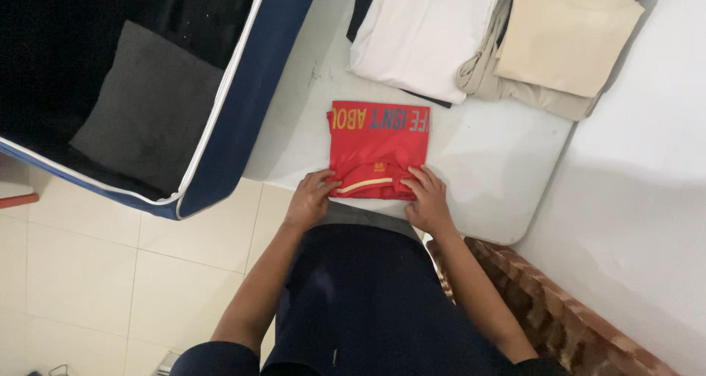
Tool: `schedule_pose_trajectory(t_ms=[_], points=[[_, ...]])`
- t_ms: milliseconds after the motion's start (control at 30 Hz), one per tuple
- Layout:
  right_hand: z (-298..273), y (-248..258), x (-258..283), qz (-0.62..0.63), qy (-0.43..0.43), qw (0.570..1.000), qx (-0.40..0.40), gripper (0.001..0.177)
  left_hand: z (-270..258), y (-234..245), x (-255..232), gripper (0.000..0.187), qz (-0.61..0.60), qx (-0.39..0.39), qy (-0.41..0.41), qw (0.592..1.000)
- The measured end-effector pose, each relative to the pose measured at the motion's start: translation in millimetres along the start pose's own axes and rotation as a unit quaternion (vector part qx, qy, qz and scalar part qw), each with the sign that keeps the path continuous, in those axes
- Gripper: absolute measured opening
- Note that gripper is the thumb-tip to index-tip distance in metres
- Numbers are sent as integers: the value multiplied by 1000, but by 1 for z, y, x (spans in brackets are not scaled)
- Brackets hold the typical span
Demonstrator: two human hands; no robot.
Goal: The person folds items of clothing and places them one at a time into a suitcase.
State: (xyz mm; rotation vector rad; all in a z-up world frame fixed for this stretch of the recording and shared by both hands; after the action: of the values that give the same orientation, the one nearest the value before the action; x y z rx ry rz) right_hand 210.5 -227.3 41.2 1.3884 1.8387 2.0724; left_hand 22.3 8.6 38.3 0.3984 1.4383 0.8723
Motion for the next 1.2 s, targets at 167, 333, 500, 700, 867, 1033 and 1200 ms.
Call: schedule_pose_trajectory(t_ms=[167,333,500,700,867,1033,1200], points=[[32,21,8,70,-8,994,-86,43,-12,-38,9,67,-247,-172,269,915],[111,17,-12,27,-96,988,-116,53,-3,-76,29,85,-158,-154,433,874],[149,14,-22,45,-176,979,-87,78,1,-78,28,70,-89,-24,437,895],[170,13,29,-165,17,985,38,77,-23,-89,23,50,-217,25,482,848],[183,17,45,-183,-46,962,196,59,-20,-72,23,47,-238,18,468,851],[174,0,-19,-53,-197,936,286,41,4,-36,71,51,-234,-28,464,854],[120,-22,-75,245,-329,880,239,32,30,-57,101,83,-428,-193,358,807]])
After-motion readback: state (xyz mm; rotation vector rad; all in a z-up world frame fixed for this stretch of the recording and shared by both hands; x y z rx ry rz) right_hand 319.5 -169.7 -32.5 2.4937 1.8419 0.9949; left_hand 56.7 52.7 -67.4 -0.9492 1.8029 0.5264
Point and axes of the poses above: each hand's wrist, its own z-axis towards the middle knuckle, its own y-axis out of the back of the hand, x = y × z, the point moved 4 cm from there along z, towards the middle knuckle, and after that the axes turned 7 degrees about -y, right-handed, at the moved point
